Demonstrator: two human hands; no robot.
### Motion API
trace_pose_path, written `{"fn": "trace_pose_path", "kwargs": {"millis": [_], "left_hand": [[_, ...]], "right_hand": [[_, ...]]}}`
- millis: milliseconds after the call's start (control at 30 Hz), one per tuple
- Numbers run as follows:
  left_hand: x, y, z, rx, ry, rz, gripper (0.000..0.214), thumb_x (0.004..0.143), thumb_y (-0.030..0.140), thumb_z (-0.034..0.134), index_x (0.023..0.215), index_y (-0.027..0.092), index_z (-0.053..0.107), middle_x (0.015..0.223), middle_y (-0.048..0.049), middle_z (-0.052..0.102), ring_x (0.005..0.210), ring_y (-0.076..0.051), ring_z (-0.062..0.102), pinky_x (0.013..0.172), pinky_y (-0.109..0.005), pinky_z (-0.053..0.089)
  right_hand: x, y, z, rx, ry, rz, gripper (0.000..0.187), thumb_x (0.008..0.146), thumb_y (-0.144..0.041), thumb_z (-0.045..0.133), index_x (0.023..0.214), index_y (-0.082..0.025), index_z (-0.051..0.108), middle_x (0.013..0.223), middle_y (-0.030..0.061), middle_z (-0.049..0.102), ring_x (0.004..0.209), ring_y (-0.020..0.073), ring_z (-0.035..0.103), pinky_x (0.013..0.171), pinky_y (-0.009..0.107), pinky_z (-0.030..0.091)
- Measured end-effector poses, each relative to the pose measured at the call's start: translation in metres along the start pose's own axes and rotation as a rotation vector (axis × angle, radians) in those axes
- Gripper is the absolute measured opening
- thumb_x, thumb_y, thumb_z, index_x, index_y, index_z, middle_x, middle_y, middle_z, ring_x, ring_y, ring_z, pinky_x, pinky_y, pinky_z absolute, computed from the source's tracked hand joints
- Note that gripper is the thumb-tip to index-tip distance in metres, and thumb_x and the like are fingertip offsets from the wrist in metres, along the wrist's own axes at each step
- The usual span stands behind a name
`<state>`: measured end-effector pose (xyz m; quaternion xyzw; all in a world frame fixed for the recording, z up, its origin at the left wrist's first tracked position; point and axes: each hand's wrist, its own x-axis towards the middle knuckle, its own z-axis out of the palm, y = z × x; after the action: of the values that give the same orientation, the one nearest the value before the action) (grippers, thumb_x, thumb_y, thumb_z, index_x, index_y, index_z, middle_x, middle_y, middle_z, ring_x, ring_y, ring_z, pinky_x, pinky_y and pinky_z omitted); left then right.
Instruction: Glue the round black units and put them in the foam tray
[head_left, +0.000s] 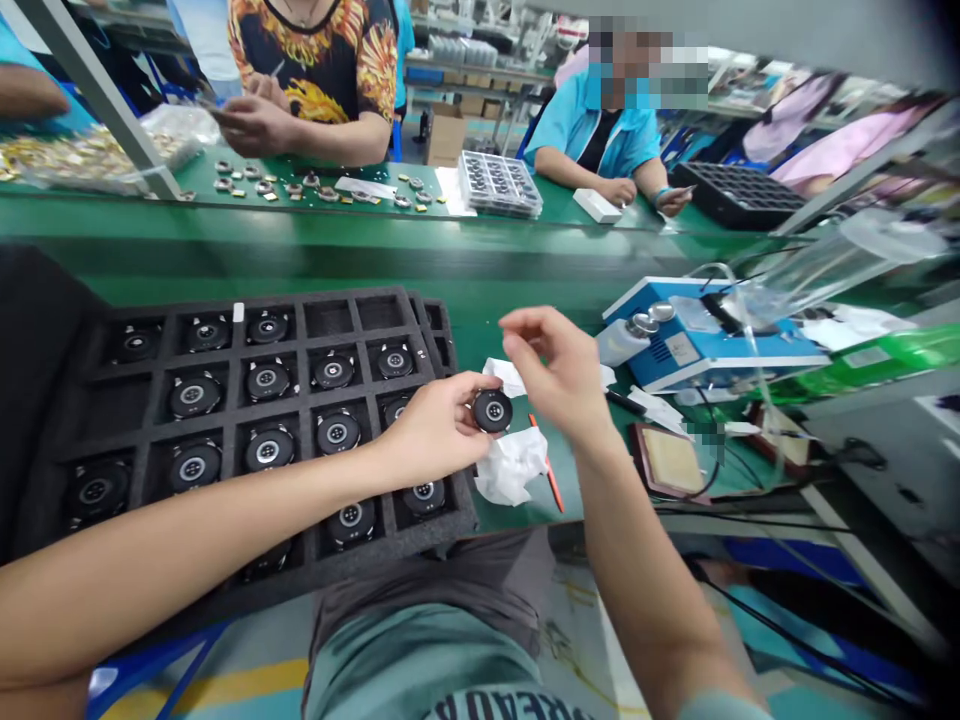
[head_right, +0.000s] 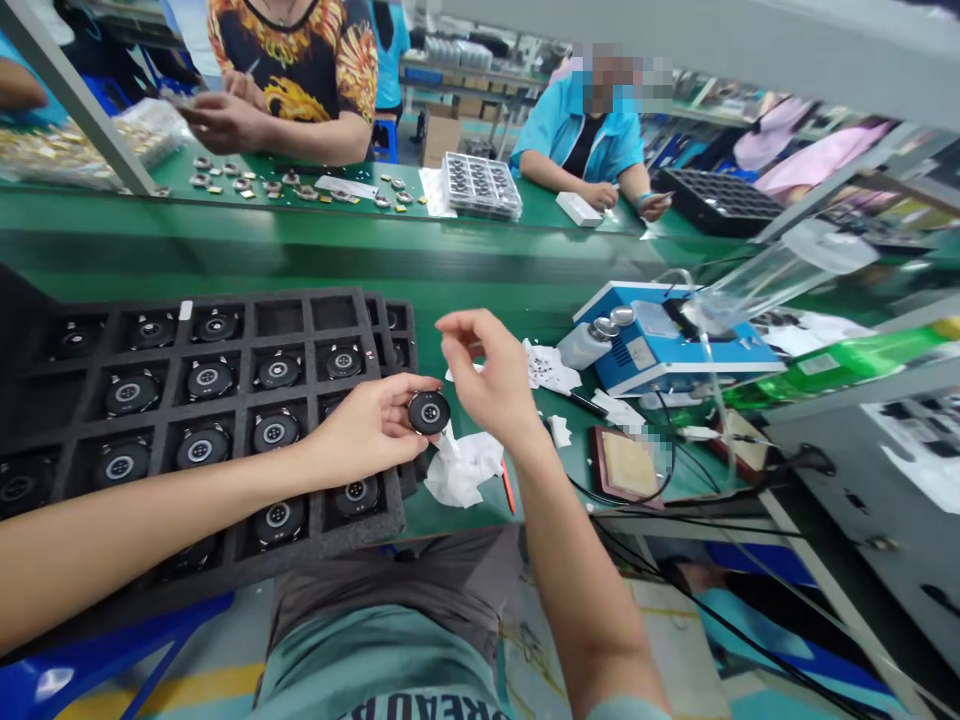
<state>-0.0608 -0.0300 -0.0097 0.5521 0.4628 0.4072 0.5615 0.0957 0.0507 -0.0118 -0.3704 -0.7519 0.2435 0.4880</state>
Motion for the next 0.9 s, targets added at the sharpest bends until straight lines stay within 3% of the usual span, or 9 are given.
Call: {"fn": "trace_pose_path", "kwargs": {"millis": [100,233,500,767,900], "left_hand": [[0.002,0.005,0.001,-0.083,0.043,-0.016,0.053,0.064,-0.001,0.068,0.116,0.010,0.063,0.095,-0.0067,0.075,0.082,-0.017,0.075,0.076,-0.028,0.059],[0.003,0.006,0.001,-0.084,0.058,-0.033,0.057,0.064,-0.002,0.069,0.119,0.010,0.062,0.099,-0.0077,0.077,0.081,-0.016,0.076,0.078,-0.029,0.060],[0.002,0.001,0.001,0.001,0.072,0.001,0.059,0.066,0.001,0.069,0.125,0.010,0.063,0.101,-0.0090,0.077,0.079,-0.017,0.074,0.073,-0.029,0.060],[0.002,0.001,0.003,0.054,0.114,-0.026,0.059,0.066,-0.001,0.068,0.124,0.008,0.065,0.088,-0.0046,0.075,0.070,-0.014,0.070,0.065,-0.026,0.056],[0.002,0.005,0.003,0.015,0.115,0.014,0.053,0.065,-0.001,0.068,0.117,0.010,0.067,0.094,-0.0059,0.077,0.075,-0.015,0.072,0.073,-0.029,0.060]], "right_hand": [[-0.035,-0.016,-0.019,-0.027,-0.051,-0.084,0.009,0.091,-0.016,0.064,0.092,-0.023,0.070,0.086,0.0029,0.071,0.079,0.0172,0.064,0.070,0.033,0.052],[-0.058,-0.018,-0.017,-0.018,-0.089,-0.100,0.012,0.091,-0.013,0.065,0.092,-0.023,0.071,0.084,0.0027,0.072,0.078,0.0171,0.064,0.065,0.032,0.051],[-0.060,-0.011,-0.008,-0.048,-0.043,-0.055,0.012,0.092,-0.016,0.064,0.089,-0.024,0.074,0.083,0.0030,0.072,0.077,0.0178,0.066,0.064,0.033,0.052],[-0.065,-0.005,0.002,-0.031,-0.046,-0.034,0.013,0.093,-0.018,0.061,0.083,-0.022,0.069,0.081,0.0033,0.069,0.076,0.0175,0.063,0.067,0.033,0.050],[-0.070,-0.003,0.000,0.088,-0.031,0.058,0.015,0.095,-0.027,0.061,0.081,-0.022,0.064,0.079,0.0021,0.066,0.073,0.0162,0.060,0.068,0.031,0.050]]}}
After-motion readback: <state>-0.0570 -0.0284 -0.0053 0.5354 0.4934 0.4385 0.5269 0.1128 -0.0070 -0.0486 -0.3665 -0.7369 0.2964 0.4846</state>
